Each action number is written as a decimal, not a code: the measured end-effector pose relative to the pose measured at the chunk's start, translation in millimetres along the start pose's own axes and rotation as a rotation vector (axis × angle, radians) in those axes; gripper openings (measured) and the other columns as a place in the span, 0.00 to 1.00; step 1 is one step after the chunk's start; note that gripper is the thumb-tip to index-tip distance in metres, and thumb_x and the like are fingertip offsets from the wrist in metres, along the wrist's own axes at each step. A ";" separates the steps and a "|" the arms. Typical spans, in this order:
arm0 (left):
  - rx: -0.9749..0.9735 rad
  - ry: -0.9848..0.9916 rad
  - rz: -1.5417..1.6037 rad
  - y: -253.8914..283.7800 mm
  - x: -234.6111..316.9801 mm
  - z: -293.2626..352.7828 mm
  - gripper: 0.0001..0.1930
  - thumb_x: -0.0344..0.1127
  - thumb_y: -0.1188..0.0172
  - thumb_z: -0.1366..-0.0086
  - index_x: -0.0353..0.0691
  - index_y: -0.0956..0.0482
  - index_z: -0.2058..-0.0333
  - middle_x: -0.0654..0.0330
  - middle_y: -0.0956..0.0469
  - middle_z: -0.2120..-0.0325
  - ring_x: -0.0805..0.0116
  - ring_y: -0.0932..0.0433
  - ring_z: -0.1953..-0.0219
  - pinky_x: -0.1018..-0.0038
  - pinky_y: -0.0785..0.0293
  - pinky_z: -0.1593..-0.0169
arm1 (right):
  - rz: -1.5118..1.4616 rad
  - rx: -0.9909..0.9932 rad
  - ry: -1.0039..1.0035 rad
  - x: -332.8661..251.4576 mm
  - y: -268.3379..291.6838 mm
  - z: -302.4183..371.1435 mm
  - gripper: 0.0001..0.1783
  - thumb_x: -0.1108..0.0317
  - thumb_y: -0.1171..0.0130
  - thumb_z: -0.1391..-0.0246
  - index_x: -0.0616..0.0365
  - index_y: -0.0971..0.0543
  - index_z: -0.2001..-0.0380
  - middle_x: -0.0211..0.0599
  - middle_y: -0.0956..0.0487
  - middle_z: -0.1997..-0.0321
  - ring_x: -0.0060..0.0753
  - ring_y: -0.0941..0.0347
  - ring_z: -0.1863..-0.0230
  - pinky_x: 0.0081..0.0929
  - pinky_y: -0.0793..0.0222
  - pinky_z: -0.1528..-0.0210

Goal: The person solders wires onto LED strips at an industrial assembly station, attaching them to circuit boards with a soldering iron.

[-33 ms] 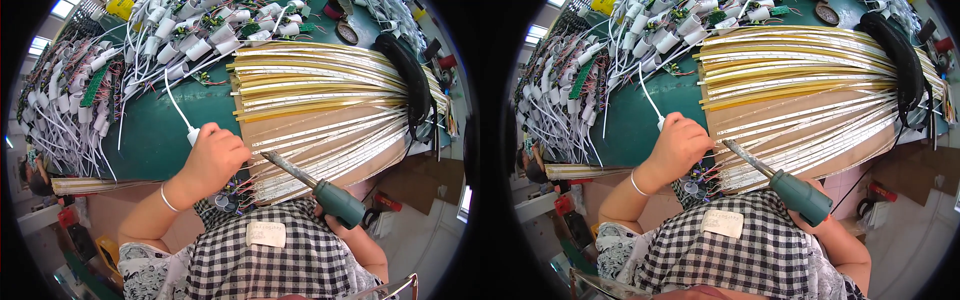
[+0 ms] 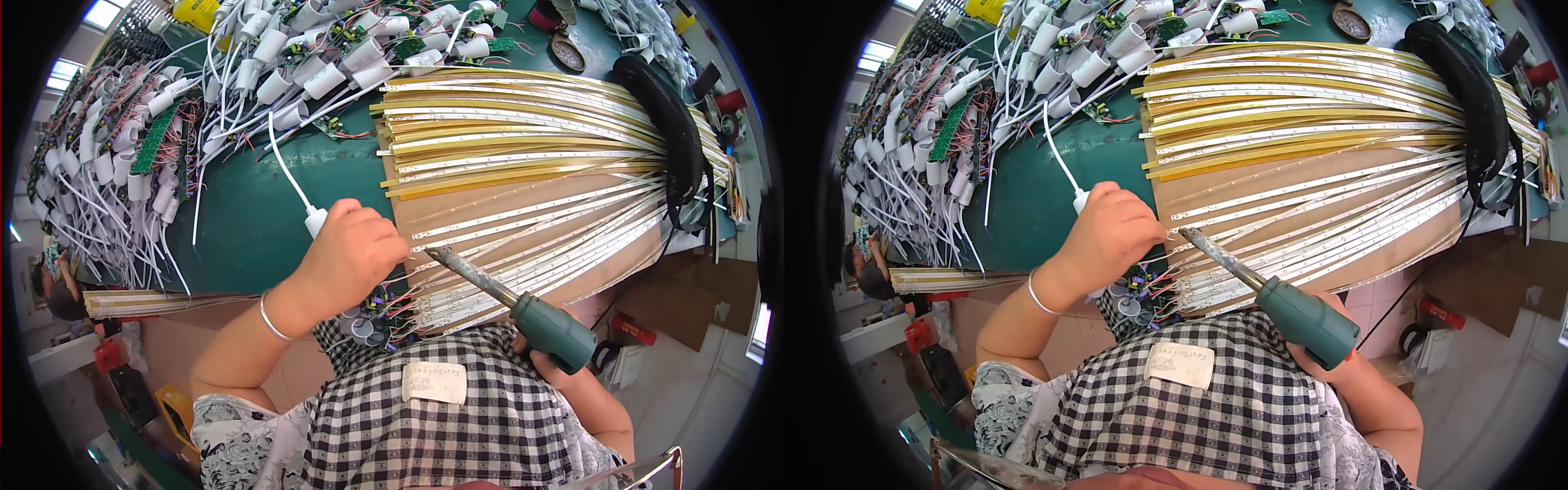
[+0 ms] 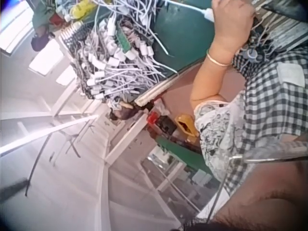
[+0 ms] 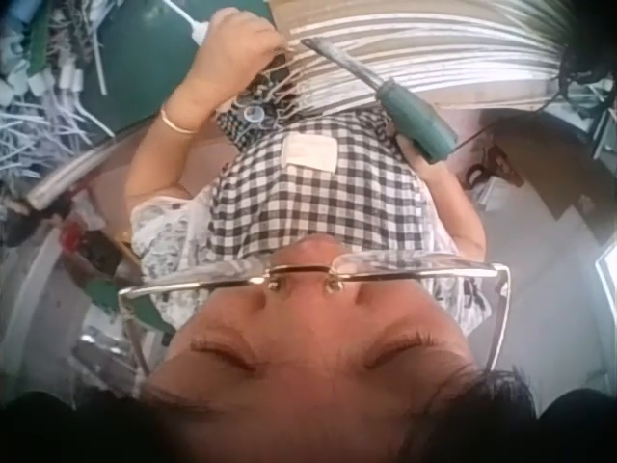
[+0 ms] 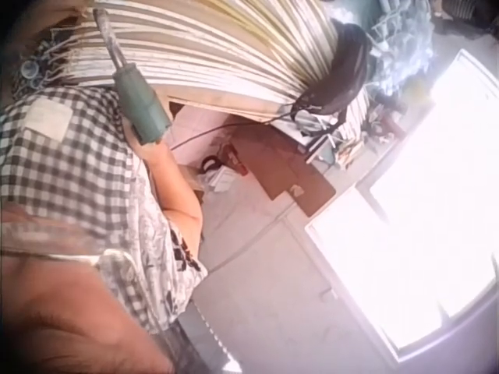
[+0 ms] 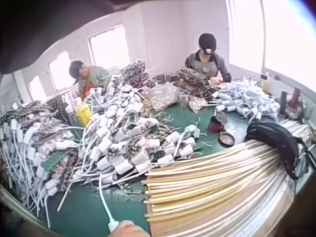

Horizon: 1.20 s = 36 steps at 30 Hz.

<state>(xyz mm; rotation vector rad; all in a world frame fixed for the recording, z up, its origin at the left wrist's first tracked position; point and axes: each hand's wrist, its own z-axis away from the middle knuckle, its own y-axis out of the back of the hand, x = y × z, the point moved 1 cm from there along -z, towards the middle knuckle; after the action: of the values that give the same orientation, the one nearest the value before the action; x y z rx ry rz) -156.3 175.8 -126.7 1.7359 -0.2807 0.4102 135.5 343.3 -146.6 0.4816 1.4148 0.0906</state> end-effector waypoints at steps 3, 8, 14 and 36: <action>0.012 0.034 0.092 1.5 -4.4 -2.0 0.08 0.28 0.33 0.53 0.45 0.21 0.73 0.66 0.23 0.74 0.66 0.26 0.69 0.68 0.36 0.58 | -0.053 0.090 -0.014 -8.3 -2.9 -4.8 0.28 0.55 0.42 0.46 0.71 0.29 0.53 0.38 0.23 0.71 0.28 0.26 0.72 0.25 0.28 0.64; 0.107 -0.049 0.031 -4.2 -1.9 3.5 0.08 0.27 0.33 0.53 0.43 0.21 0.72 0.65 0.25 0.75 0.65 0.26 0.69 0.68 0.35 0.59 | -0.221 0.045 -0.022 -12.9 -0.4 -7.3 0.18 0.73 0.46 0.50 0.67 0.28 0.55 0.37 0.23 0.68 0.28 0.24 0.72 0.28 0.28 0.65; 0.171 -0.105 0.094 -2.8 -4.3 5.3 0.09 0.26 0.36 0.53 0.42 0.21 0.69 0.65 0.25 0.76 0.66 0.26 0.70 0.67 0.33 0.60 | -0.257 0.069 -0.038 -17.2 -2.9 -9.1 0.17 0.72 0.46 0.48 0.67 0.28 0.54 0.35 0.23 0.69 0.29 0.24 0.71 0.28 0.29 0.63; 0.140 -0.210 0.079 -1.4 -1.6 0.0 0.07 0.28 0.41 0.52 0.41 0.22 0.71 0.64 0.27 0.76 0.66 0.26 0.68 0.69 0.31 0.58 | 0.171 0.044 0.045 -10.8 -2.8 -8.1 0.17 0.58 0.48 0.43 0.65 0.25 0.65 0.37 0.24 0.78 0.36 0.25 0.72 0.32 0.28 0.59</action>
<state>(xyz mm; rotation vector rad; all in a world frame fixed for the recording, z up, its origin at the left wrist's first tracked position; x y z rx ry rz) -157.2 176.1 -128.6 1.9132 -0.4825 0.3107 125.2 339.3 -138.3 0.6405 1.4204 0.2095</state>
